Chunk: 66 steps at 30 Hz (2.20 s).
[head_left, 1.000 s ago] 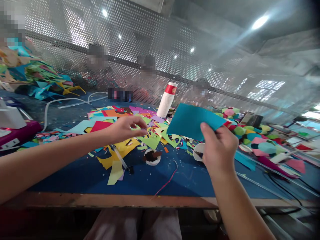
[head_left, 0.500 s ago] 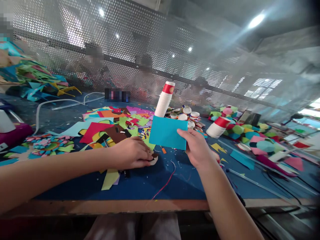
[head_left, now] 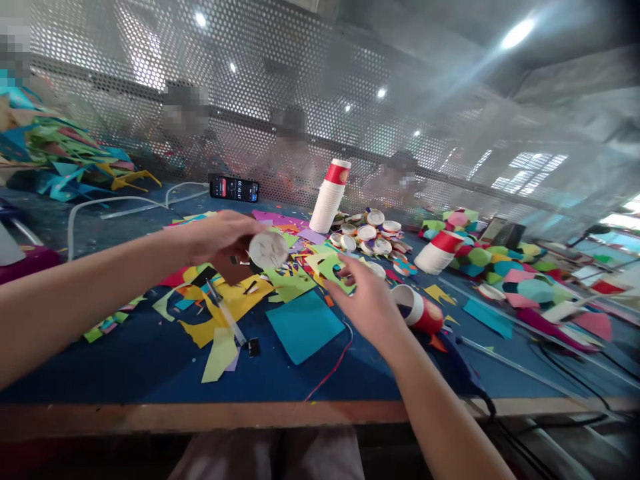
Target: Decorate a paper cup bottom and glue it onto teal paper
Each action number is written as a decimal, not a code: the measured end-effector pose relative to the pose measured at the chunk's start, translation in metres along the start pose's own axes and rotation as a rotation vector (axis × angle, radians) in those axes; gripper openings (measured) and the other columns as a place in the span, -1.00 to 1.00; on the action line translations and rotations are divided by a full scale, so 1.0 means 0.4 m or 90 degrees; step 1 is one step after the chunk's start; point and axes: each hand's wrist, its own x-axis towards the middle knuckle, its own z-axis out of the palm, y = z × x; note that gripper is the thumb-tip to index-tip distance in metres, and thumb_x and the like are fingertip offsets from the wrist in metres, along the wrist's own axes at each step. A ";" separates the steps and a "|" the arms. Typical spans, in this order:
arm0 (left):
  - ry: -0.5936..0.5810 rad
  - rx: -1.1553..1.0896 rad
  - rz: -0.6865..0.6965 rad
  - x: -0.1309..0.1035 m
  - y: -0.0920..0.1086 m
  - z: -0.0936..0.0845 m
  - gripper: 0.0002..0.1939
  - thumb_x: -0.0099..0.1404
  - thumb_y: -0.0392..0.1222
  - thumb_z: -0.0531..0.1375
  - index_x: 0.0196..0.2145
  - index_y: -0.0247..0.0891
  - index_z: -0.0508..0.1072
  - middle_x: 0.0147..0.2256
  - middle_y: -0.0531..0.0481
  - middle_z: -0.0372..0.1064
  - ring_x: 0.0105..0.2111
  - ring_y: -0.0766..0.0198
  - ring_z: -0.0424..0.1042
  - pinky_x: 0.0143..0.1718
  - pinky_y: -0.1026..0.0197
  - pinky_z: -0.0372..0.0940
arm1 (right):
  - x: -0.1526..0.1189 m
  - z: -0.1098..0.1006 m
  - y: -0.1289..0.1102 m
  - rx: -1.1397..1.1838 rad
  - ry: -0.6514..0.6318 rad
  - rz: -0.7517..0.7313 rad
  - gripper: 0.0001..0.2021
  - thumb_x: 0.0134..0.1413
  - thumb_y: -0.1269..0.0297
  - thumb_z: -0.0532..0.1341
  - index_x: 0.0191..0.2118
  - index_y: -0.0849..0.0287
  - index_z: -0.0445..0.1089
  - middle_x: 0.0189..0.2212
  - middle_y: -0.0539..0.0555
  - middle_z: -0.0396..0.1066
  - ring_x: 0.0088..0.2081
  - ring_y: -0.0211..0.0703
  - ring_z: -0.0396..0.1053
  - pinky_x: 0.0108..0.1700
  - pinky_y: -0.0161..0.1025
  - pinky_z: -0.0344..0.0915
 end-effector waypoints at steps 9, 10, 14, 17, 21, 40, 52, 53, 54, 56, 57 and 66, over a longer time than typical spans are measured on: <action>-0.424 -0.157 -0.269 0.012 0.109 0.141 -0.65 0.43 -0.11 -0.05 -0.28 -0.35 0.45 -0.27 -0.11 0.52 -0.37 0.27 0.51 -0.52 0.35 0.35 | -0.022 -0.004 -0.021 -0.028 0.062 -0.253 -0.86 0.22 0.31 0.14 -0.26 0.19 0.43 -0.37 0.09 0.40 -0.32 -0.16 0.37 -0.26 -0.21 0.33; -0.445 -0.149 -0.276 0.014 0.110 0.151 -0.65 0.45 -0.13 -0.06 -0.27 -0.36 0.44 -0.27 -0.10 0.51 -0.37 0.27 0.50 -0.49 0.33 0.37 | -0.024 -0.002 -0.023 -0.030 0.033 -0.276 -0.86 0.22 0.34 0.13 -0.28 0.19 0.43 -0.39 0.08 0.39 -0.34 -0.19 0.36 -0.28 -0.24 0.33; -0.493 -0.074 -0.259 0.019 0.106 0.178 -0.72 0.47 -0.08 0.07 -0.13 -0.35 0.44 -0.19 -0.08 0.46 -0.29 0.26 0.49 -0.29 0.17 0.45 | -0.036 0.011 -0.027 -0.041 -0.110 -0.367 -0.84 0.20 0.39 0.13 -0.36 0.20 0.44 -0.46 0.04 0.39 -0.38 -0.24 0.36 -0.33 -0.32 0.30; -0.486 0.016 -0.196 0.023 0.104 0.181 -0.70 0.41 -0.06 0.18 -0.03 -0.32 0.43 -0.07 -0.11 0.43 -0.13 0.16 0.47 -0.10 0.00 0.43 | -0.042 0.030 -0.018 -0.072 -0.173 -0.406 -0.84 0.17 0.39 0.14 -0.39 0.22 0.44 -0.47 0.06 0.40 -0.38 -0.20 0.37 -0.34 -0.30 0.29; -0.477 0.118 -0.092 0.012 0.112 0.184 -0.79 0.44 -0.15 0.15 -0.09 -0.32 0.46 -0.14 -0.07 0.46 -0.15 0.17 0.47 -0.08 0.00 0.41 | -0.043 0.050 -0.002 -0.117 -0.204 -0.441 -0.84 0.16 0.38 0.14 -0.40 0.24 0.44 -0.47 0.10 0.43 -0.39 -0.14 0.36 -0.35 -0.25 0.25; -0.242 0.210 0.175 -0.231 0.049 0.112 -0.76 0.41 -0.13 0.12 -0.02 -0.17 0.46 -0.01 -0.09 0.46 -0.03 0.04 0.45 -0.03 0.05 0.31 | -0.065 0.075 0.000 -0.116 -0.251 -0.405 -0.86 0.17 0.33 0.21 -0.19 0.26 0.46 0.02 0.28 0.40 -0.05 0.05 0.36 -0.01 0.00 0.38; -0.240 0.209 0.168 -0.255 0.059 0.113 -0.66 0.41 -0.01 0.09 0.03 -0.18 0.46 -0.02 -0.16 0.44 -0.06 -0.03 0.46 -0.06 -0.08 0.37 | -0.068 0.083 0.002 -0.068 -0.221 -0.409 -0.93 0.20 0.32 0.23 -0.28 0.19 0.43 -0.05 0.21 0.46 -0.13 -0.03 0.38 -0.07 -0.05 0.40; -0.240 0.206 0.168 -0.255 0.058 0.112 -0.66 0.41 0.00 0.09 0.02 -0.19 0.46 -0.02 -0.16 0.44 -0.06 -0.03 0.46 -0.06 -0.08 0.37 | -0.068 0.083 0.001 -0.066 -0.217 -0.412 -0.93 0.20 0.32 0.23 -0.29 0.18 0.42 -0.05 0.21 0.46 -0.13 -0.03 0.38 -0.07 -0.05 0.40; -0.241 0.201 0.167 -0.255 0.058 0.112 -0.65 0.41 0.00 0.09 0.02 -0.20 0.46 -0.02 -0.17 0.44 -0.05 -0.03 0.46 -0.06 -0.08 0.37 | -0.068 0.083 0.000 -0.063 -0.213 -0.414 -0.93 0.20 0.32 0.23 -0.30 0.18 0.42 -0.05 0.21 0.46 -0.13 -0.03 0.39 -0.07 -0.05 0.40; -0.239 0.190 0.169 -0.255 0.059 0.112 -0.64 0.41 0.01 0.09 0.02 -0.22 0.46 -0.03 -0.18 0.44 -0.06 -0.04 0.46 -0.06 -0.09 0.38 | -0.069 0.084 -0.001 -0.057 -0.204 -0.417 -0.93 0.19 0.33 0.23 -0.32 0.18 0.41 -0.06 0.20 0.47 -0.13 -0.03 0.40 -0.07 -0.05 0.40; -0.236 0.186 0.170 -0.255 0.060 0.112 -0.64 0.41 0.01 0.09 0.02 -0.22 0.46 -0.03 -0.18 0.44 -0.05 -0.05 0.46 -0.06 -0.09 0.38 | -0.069 0.085 -0.001 -0.055 -0.198 -0.417 -0.94 0.18 0.34 0.24 -0.33 0.18 0.40 -0.07 0.20 0.47 -0.13 -0.03 0.40 -0.07 -0.06 0.40; -0.256 0.165 0.155 -0.257 0.062 0.112 -0.66 0.42 0.01 0.07 0.00 -0.21 0.45 -0.02 -0.18 0.41 -0.05 -0.06 0.43 -0.04 -0.14 0.36 | -0.072 0.093 -0.002 -0.050 -0.182 -0.408 -0.95 0.08 0.41 0.25 -0.37 0.18 0.36 -0.12 0.19 0.48 -0.15 -0.03 0.43 -0.12 -0.06 0.41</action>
